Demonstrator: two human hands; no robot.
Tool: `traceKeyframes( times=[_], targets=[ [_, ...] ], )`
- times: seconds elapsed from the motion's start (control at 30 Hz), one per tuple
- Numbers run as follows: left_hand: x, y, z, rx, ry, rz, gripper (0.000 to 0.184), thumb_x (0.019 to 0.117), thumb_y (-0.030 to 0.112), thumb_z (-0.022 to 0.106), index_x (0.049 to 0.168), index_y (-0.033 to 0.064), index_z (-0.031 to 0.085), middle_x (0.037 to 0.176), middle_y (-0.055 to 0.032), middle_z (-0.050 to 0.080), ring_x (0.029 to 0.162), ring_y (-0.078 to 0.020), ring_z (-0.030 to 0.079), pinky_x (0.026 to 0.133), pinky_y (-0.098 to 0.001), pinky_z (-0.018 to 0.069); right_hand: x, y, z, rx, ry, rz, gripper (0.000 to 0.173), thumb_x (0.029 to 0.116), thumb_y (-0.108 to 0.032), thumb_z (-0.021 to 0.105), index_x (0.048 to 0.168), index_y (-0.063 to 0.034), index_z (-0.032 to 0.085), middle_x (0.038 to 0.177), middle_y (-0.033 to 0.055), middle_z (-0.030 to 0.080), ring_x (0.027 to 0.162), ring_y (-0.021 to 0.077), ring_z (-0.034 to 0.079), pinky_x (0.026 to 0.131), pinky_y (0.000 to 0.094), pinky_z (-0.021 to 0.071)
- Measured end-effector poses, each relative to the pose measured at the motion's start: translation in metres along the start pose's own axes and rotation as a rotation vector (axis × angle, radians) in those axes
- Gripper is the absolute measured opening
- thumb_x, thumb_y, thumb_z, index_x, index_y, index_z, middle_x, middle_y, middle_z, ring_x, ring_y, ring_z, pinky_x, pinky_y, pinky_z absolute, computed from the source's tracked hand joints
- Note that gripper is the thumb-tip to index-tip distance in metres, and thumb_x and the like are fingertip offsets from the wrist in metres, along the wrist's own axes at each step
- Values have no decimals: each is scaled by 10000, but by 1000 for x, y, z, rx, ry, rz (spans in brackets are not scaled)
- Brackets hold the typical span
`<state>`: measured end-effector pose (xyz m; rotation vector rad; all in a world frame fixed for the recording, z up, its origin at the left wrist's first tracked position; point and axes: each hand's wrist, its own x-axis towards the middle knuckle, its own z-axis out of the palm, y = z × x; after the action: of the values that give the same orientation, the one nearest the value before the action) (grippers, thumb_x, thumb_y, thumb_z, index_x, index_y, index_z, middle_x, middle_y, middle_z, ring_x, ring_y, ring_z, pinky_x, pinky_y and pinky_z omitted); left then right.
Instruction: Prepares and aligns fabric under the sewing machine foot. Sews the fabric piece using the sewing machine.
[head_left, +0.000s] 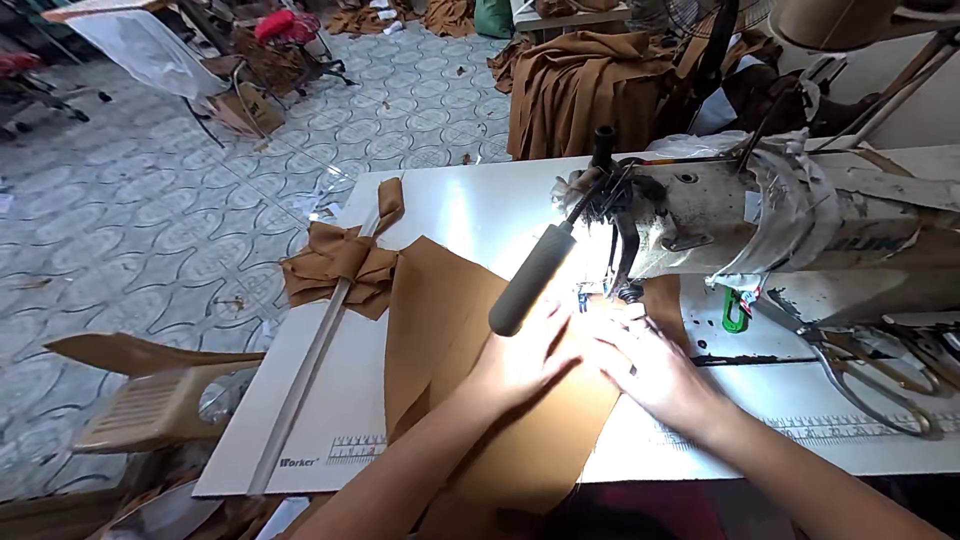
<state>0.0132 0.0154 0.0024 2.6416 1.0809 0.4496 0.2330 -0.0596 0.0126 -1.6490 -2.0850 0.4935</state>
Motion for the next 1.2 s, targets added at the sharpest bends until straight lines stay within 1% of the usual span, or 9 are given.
traceKeyframes(
  times=[0.1, 0.23, 0.3, 0.37, 0.47, 0.6, 0.83, 1.07, 1.2],
  targets=[
    [-2, 2, 13, -95, -148, 104, 644, 1044, 521, 429, 1520, 93, 495, 1575, -123, 471, 1499, -311, 381, 1215, -620, 207, 10, -4, -9, 61, -60, 66, 410, 1042, -252, 514, 1373, -42, 632, 1443, 241, 563, 1364, 370, 526, 1137, 475, 407],
    [3, -5, -9, -145, -469, 47, 720, 1031, 517, 469, 1614, 121, 320, 1695, -87, 247, 1585, -251, 152, 1243, -607, 54, 13, -1, -7, -93, -234, 88, 464, 1088, -285, 420, 1482, -70, 536, 1504, 212, 518, 1435, 368, 449, 1187, 504, 335],
    [21, -4, -27, -148, -501, 63, 531, 1057, 371, 498, 1497, 74, 519, 1593, -143, 435, 1505, -292, 364, 1218, -584, 207, 19, -8, -7, -119, -302, 143, 514, 1095, -330, 402, 1525, -57, 469, 1553, 226, 455, 1474, 384, 388, 1197, 523, 308],
    [42, -4, -33, -167, -415, 76, 352, 1034, 247, 560, 1253, 0, 683, 1303, -194, 659, 1255, -324, 607, 1090, -514, 421, 27, -17, -4, -121, -256, 165, 537, 1067, -368, 467, 1502, -54, 489, 1501, 248, 499, 1424, 418, 440, 1131, 569, 372],
    [59, -12, -26, -316, -418, -30, 433, 936, 180, 719, 1269, -78, 618, 1236, -254, 639, 1195, -332, 594, 1054, -459, 432, 35, -17, 18, -174, -142, 151, 580, 1013, -411, 553, 1508, -114, 500, 1487, 200, 534, 1366, 408, 505, 1053, 591, 436],
    [51, -44, -3, -571, -295, 22, 260, 840, 165, 796, 928, -48, 676, 951, -112, 652, 915, -114, 573, 849, -262, 451, 20, 1, 36, -250, 46, -29, 528, 1031, -451, 509, 1472, -166, 560, 1392, 187, 625, 1265, 382, 609, 985, 553, 511],
    [48, -55, 8, -721, -242, -117, 244, 931, 248, 727, 1057, 40, 702, 1003, 11, 682, 976, 19, 603, 933, -190, 475, 16, 4, 37, 118, 325, -45, 259, 998, -266, 609, 1159, -153, 778, 1089, 60, 770, 993, 183, 739, 870, 375, 593],
    [48, -55, 5, -745, -232, -99, 183, 940, 202, 712, 1047, 56, 739, 1024, 13, 707, 997, 25, 616, 945, -182, 479, 17, -1, 29, 178, 276, 89, 257, 961, -306, 655, 1088, -131, 794, 1040, 63, 775, 974, 182, 736, 858, 400, 586],
    [48, -53, 4, -683, -251, -33, 215, 887, 276, 770, 1039, 124, 782, 1057, 52, 737, 1081, -4, 612, 1073, -295, 401, 17, -5, 25, 191, 214, 164, 294, 967, -358, 646, 1069, -127, 795, 1010, 69, 771, 950, 193, 733, 836, 424, 579]
  ],
)
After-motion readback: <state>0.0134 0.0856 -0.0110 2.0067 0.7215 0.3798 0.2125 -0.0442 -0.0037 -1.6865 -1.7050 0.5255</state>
